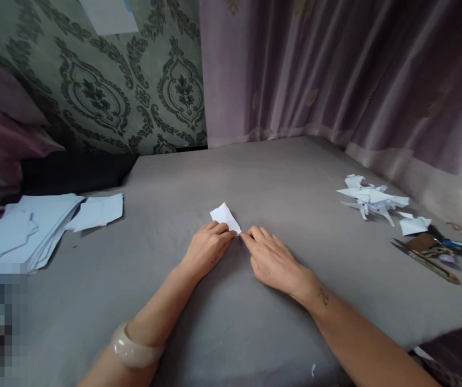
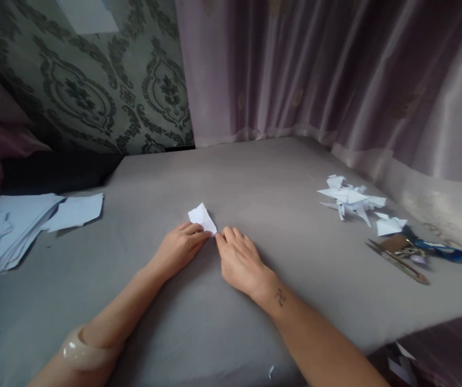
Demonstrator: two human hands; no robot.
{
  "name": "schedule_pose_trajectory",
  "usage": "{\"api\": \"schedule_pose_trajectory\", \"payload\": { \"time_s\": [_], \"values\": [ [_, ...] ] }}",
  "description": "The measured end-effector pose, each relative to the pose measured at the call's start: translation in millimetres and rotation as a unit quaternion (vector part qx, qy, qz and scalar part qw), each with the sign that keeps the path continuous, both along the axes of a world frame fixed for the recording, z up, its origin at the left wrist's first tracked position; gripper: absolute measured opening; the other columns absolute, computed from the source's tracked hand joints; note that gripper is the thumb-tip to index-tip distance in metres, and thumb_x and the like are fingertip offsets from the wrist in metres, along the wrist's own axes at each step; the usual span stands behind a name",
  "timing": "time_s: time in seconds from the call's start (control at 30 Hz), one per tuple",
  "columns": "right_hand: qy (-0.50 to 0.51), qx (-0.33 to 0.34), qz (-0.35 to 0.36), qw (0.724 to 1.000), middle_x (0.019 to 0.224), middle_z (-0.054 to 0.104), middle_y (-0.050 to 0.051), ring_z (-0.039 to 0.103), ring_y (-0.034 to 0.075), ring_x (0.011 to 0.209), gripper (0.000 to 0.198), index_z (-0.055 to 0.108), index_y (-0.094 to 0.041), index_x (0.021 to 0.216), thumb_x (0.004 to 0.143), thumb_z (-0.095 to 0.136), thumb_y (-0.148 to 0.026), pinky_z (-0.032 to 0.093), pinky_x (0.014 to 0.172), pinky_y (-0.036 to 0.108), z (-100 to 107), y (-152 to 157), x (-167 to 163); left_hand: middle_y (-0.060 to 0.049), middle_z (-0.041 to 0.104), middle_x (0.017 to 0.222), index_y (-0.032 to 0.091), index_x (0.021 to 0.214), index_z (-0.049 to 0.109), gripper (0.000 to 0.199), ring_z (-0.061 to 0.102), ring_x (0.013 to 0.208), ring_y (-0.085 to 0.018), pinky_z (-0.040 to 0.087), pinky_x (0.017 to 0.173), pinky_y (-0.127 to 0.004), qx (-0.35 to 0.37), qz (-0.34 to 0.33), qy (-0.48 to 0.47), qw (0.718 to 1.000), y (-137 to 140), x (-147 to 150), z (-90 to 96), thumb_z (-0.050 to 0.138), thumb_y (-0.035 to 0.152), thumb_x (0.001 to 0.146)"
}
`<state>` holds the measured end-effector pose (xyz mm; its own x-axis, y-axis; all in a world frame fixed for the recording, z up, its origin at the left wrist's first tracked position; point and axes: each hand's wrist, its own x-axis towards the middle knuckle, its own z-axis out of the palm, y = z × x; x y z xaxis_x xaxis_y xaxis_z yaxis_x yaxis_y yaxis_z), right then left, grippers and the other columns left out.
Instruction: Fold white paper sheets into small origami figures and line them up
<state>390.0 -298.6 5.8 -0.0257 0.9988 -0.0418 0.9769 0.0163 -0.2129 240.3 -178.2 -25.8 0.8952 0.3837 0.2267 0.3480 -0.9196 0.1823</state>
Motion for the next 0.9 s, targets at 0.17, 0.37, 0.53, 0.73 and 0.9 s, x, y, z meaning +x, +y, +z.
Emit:
{"api": "schedule_pose_trajectory", "payload": {
  "time_s": [0.17, 0.37, 0.53, 0.73, 0.9],
  "values": [
    [0.023, -0.006, -0.02, 1.0, 0.097, 0.052, 0.008, 0.049, 0.019, 0.093, 0.039, 0.054, -0.016, 0.114, 0.082, 0.037, -0.004, 0.042, 0.082, 0.031, 0.8, 0.0, 4.7, -0.007, 0.061, 0.092, 0.023, 0.114, 0.064, 0.032, 0.054, 0.087, -0.018, 0.045, 0.074, -0.029, 0.013, -0.015, 0.012, 1.0, 2.8, -2.2, -2.4, 0.037, 0.024, 0.097],
    [0.018, 0.013, 0.001, 1.0, 0.097, 0.052, 0.006, 0.048, 0.018, 0.088, 0.054, 0.048, -0.023, 0.129, 0.081, 0.037, -0.001, 0.041, 0.078, 0.029, -1.8, -0.3, 3.6, -0.008, 0.061, 0.095, 0.023, 0.118, 0.061, 0.035, 0.055, 0.088, -0.019, 0.046, 0.077, -0.031, 0.022, -0.027, 0.026, 0.999, 1.4, -6.0, 0.6, 0.037, 0.016, 0.093],
    [-0.022, 0.016, 0.0, 1.0, 0.1, 0.053, 0.008, 0.047, 0.019, 0.088, 0.055, 0.046, -0.024, 0.135, 0.085, 0.037, -0.003, 0.04, 0.078, 0.031, -6.5, -0.7, 0.1, -0.009, 0.063, 0.101, 0.018, 0.109, 0.065, 0.033, 0.057, 0.092, -0.02, 0.05, 0.079, -0.031, -0.012, -0.017, -0.003, 1.0, -1.4, -11.7, 1.0, 0.039, 0.012, 0.09],
    [0.014, 0.001, -0.014, 1.0, 0.101, 0.054, 0.007, 0.05, 0.017, 0.093, 0.047, 0.055, -0.024, 0.125, 0.087, 0.036, -0.004, 0.04, 0.078, 0.028, -0.3, -0.8, 3.8, -0.008, 0.065, 0.095, 0.017, 0.092, 0.069, 0.03, 0.059, 0.088, -0.02, 0.051, 0.073, -0.029, -0.024, 0.025, -0.029, 0.999, -0.5, -16.9, 0.3, 0.041, 0.01, 0.086],
    [0.038, 0.024, -0.051, 0.998, 0.096, 0.058, 0.005, 0.054, 0.017, 0.093, 0.034, 0.064, -0.023, 0.106, 0.086, 0.041, -0.008, 0.039, 0.071, 0.026, -2.9, 2.5, 7.5, -0.007, 0.066, 0.092, 0.018, 0.082, 0.069, 0.028, 0.061, 0.087, -0.02, 0.051, 0.069, -0.029, -0.017, 0.032, -0.022, 0.999, 1.8, -17.3, 1.6, 0.042, 0.01, 0.084]
  ]
}}
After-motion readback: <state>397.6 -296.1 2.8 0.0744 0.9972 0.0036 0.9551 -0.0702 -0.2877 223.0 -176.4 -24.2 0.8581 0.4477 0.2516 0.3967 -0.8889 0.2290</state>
